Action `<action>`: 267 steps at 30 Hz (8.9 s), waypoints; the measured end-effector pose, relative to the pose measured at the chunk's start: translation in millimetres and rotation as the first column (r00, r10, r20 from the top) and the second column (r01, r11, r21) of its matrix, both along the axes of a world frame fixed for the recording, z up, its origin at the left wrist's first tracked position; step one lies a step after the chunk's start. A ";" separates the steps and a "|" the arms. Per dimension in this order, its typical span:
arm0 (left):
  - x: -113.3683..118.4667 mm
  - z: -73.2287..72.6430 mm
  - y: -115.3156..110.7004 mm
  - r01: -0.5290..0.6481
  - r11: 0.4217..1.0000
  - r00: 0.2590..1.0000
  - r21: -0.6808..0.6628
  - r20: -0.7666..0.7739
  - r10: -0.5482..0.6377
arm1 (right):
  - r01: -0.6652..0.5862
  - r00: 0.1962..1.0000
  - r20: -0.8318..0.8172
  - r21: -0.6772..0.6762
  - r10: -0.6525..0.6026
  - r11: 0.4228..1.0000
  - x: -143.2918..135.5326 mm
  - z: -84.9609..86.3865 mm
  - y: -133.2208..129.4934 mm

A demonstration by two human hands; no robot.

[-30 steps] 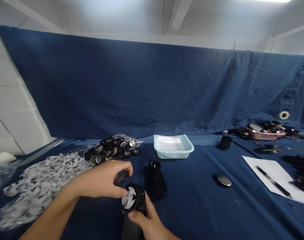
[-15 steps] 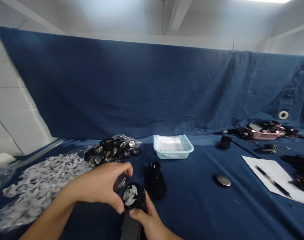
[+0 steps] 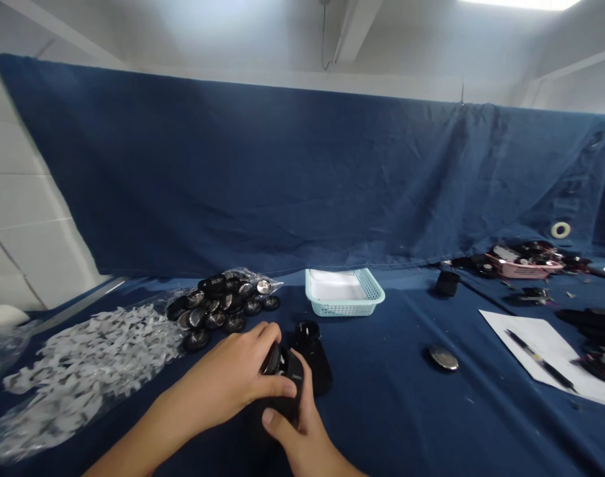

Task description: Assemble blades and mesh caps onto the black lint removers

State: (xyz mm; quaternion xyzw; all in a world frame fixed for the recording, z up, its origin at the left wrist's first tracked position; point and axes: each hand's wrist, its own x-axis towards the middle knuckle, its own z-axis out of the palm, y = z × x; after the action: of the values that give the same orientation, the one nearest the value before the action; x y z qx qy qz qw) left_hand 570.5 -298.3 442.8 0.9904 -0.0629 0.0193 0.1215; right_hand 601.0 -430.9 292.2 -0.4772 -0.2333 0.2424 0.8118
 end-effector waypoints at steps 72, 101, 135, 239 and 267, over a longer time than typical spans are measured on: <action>-36.8 39.1 50.1 0.056 0.995 0.681 0.081 0.726 -0.097 | 0.185 0.802 0.597 -0.236 -0.007 0.954 11.7 153.9 -2.5; -40.9 45.8 47.7 0.116 0.993 0.767 0.002 0.636 -0.090 | 0.034 0.948 0.320 -0.099 -0.001 0.994 12.7 152.7 1.4; -47.9 42.1 31.4 0.007 0.964 0.757 -0.265 0.632 0.168 | -0.011 0.917 0.389 -0.184 0.083 0.983 7.6 150.0 2.0; -26.7 15.9 20.4 0.155 0.909 0.705 -0.386 0.688 0.172 | 0.149 0.794 0.605 -0.111 -0.052 0.983 23.6 142.9 -1.6; -8.8 13.8 19.9 -0.034 0.949 0.719 -0.314 0.652 0.242 | -0.060 0.983 0.162 -0.149 0.084 0.987 22.8 139.2 11.3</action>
State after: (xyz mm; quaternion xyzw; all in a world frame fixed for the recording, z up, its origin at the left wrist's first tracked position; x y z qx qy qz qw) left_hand 561.7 -278.4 456.6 0.8879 -0.0250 0.3996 0.2266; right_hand 623.8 -419.6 431.4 -0.5443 -0.2998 0.2468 0.7436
